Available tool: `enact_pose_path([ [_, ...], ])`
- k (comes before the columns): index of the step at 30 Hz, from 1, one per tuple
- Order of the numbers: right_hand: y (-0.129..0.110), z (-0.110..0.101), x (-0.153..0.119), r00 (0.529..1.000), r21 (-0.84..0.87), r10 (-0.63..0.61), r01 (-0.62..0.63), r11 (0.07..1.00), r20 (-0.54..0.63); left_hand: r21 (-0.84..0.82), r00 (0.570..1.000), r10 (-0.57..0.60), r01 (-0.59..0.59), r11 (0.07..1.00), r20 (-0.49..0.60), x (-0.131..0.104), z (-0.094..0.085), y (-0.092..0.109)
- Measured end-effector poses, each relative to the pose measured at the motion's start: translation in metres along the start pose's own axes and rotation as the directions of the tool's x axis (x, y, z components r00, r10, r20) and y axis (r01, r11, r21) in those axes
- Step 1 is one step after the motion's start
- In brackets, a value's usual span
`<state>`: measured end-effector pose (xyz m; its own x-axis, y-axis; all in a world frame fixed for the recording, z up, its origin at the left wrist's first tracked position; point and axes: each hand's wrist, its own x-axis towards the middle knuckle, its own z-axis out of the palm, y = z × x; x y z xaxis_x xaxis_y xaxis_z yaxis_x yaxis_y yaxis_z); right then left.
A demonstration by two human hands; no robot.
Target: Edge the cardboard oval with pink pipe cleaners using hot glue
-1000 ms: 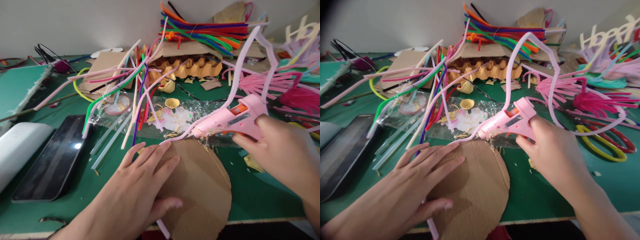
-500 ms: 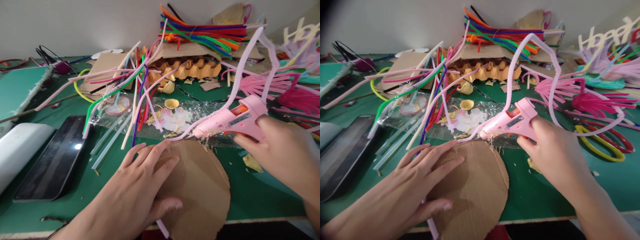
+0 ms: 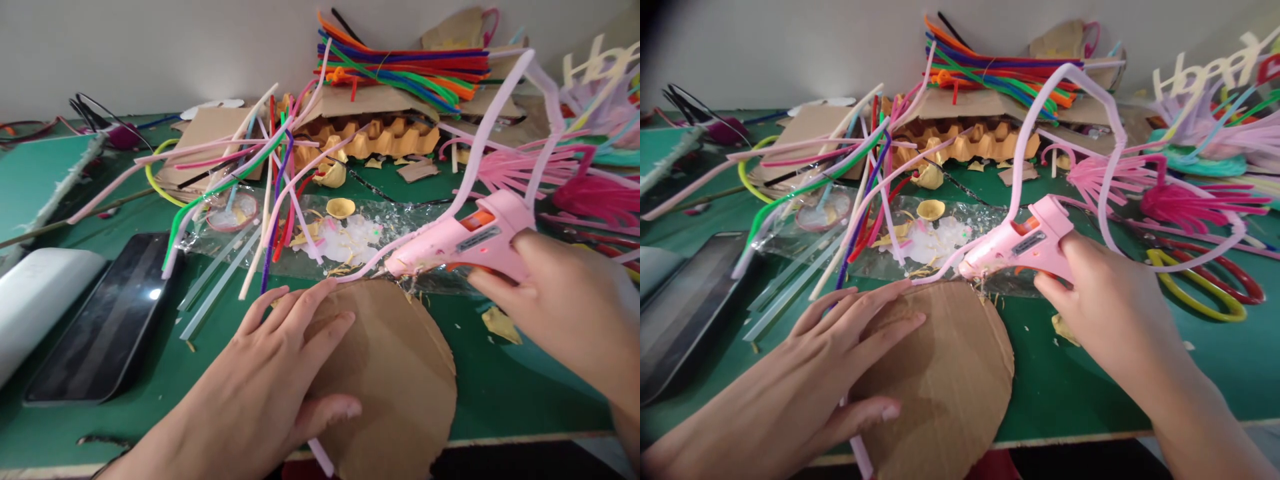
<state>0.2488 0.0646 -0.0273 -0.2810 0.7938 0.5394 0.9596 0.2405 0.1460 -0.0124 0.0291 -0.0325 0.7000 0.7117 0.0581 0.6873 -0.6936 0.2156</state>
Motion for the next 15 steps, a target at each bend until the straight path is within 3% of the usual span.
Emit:
enact_pose_path([
  [8,0.0028,0.0011,-0.0015,0.999,0.014,0.041,-0.041,0.999,0.013,-0.006,1.000,-0.013,0.013,1.000,-0.003,0.0019,0.0011,-0.0009],
  [15,0.0055,-0.0008,-0.0028,0.999,0.003,-0.026,0.026,1.000,-0.025,-0.012,1.000,-0.007,0.007,1.000,-0.012,-0.0009,0.0008,-0.0014],
])
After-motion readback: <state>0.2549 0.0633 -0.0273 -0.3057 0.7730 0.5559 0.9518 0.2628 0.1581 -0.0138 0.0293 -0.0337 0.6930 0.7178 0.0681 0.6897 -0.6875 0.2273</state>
